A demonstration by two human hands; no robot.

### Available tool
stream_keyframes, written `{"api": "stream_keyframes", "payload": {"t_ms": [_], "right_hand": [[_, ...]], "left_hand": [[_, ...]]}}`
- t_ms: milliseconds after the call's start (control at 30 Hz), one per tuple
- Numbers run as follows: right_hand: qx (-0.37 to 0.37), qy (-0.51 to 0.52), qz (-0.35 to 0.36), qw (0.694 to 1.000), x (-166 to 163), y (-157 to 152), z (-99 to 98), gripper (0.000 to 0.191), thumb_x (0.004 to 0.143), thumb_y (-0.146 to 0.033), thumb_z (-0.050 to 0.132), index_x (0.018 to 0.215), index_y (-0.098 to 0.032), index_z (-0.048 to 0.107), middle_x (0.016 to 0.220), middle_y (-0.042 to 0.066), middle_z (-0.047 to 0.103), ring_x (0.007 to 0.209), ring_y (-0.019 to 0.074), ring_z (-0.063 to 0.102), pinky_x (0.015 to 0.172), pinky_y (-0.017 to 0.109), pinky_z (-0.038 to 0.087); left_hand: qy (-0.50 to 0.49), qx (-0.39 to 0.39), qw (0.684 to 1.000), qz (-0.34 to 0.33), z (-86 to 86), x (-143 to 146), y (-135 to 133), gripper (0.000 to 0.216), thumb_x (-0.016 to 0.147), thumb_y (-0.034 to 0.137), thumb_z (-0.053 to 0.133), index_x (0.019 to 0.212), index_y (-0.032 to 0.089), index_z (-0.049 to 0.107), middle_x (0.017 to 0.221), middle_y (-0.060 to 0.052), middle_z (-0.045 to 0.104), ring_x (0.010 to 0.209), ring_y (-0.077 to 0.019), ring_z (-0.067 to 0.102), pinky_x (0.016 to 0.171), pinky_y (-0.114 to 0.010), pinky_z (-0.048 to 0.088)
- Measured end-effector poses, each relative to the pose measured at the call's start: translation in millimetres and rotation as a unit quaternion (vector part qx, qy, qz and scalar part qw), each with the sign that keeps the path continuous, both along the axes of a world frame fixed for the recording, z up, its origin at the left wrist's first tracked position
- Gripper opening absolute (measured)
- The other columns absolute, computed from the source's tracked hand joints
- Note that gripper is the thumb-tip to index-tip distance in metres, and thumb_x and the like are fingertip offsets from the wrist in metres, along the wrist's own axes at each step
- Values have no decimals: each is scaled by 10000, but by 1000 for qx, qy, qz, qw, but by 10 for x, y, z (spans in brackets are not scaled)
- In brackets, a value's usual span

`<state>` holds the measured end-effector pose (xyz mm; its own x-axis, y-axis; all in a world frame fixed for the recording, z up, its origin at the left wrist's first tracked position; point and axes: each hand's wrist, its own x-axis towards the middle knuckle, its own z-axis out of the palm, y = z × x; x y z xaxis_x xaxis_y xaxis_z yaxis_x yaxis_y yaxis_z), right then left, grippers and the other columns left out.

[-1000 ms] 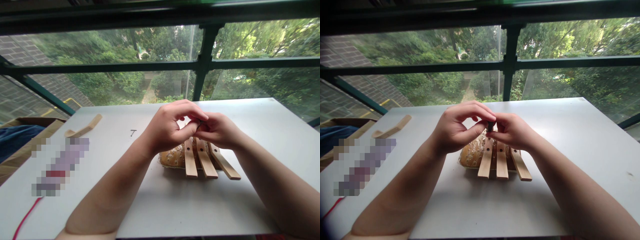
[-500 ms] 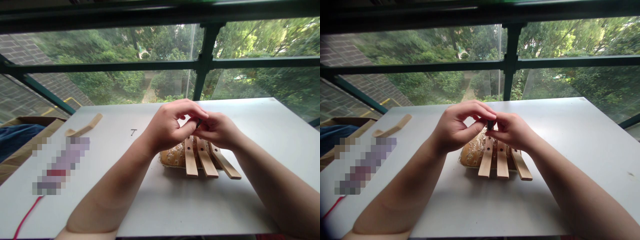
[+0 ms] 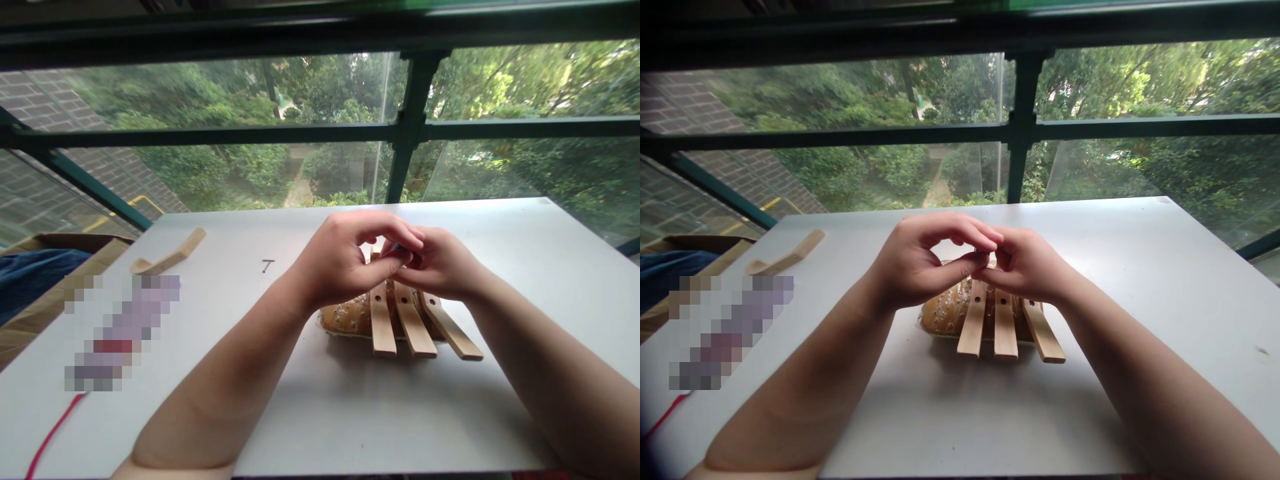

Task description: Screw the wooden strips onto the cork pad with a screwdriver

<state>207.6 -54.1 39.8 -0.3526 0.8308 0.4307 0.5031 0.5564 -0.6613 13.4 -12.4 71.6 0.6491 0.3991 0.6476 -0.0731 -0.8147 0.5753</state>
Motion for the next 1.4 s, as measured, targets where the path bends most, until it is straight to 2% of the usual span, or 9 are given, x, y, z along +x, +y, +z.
{"api": "stream_keyframes", "payload": {"t_ms": [167, 433, 567, 800, 1033, 1233, 1400], "right_hand": [[-25, -6, 37, 999, 64, -9, 57, 330, 719, -99, 661, 1033, -195, 697, 728, 12, 635, 694, 171, 591, 595, 264, 468], [-25, 4, 48, 998, 88, 1, 17, 291, 816, -141, 647, 1103, -184, 673, 741, -10, 604, 613, 109, 525, 559, 223, 437], [-31, 43, 79, 995, 83, 20, -8, 315, 831, -183, 665, 1145, -171, 650, 865, 23, 654, 692, 124, 565, 605, 224, 467], [-32, 32, 24, 999, 38, 16, 14, 138, 802, -196, 696, 937, -174, 680, 845, 50, 666, 773, 183, 606, 635, 265, 469], [-51, 41, 24, 998, 32, -2, 14, 265, 776, -160, 692, 1040, -173, 683, 762, 29, 634, 720, 177, 596, 608, 268, 461], [-51, 58, 38, 996, 50, 2, 1, 353, 742, -101, 669, 1079, -202, 693, 619, -20, 533, 588, 140, 520, 558, 259, 439], [-58, 59, 26, 996, 57, 9, -12, 290, 747, -113, 674, 1026, -189, 694, 635, -11, 549, 627, 151, 548, 568, 258, 444]], "left_hand": [[-10, 17, 1000, 9, 3, 8, 17, 208, 812, 59, 621, 928, 199, 723, 1034, -50, 712, 898, -148, 659, 718, -273, 531], [3, 6, 1000, 2, 2, 4, 14, 290, 797, -4, 551, 964, 186, 694, 1049, -40, 726, 939, -155, 671, 768, -281, 535], [15, 10, 1000, 24, 1, -8, -13, 264, 785, 11, 557, 947, 183, 676, 1018, -26, 742, 901, -149, 678, 785, -288, 518], [-2, 59, 997, 56, -3, 19, 0, 120, 801, 133, 676, 912, 171, 651, 1037, -45, 719, 931, -155, 648, 760, -280, 498], [-1, 82, 994, 69, -27, 29, 36, 174, 798, 106, 673, 962, 156, 641, 938, -30, 682, 811, -119, 594, 721, -262, 493], [14, 80, 994, 71, -20, 12, 8, 197, 812, 98, 645, 990, 180, 666, 974, -16, 721, 833, -126, 618, 787, -283, 502], [22, 82, 994, 67, -18, 1, 16, 252, 815, 64, 618, 1024, 196, 669, 1040, -17, 729, 927, -145, 644, 822, -295, 511]]}}
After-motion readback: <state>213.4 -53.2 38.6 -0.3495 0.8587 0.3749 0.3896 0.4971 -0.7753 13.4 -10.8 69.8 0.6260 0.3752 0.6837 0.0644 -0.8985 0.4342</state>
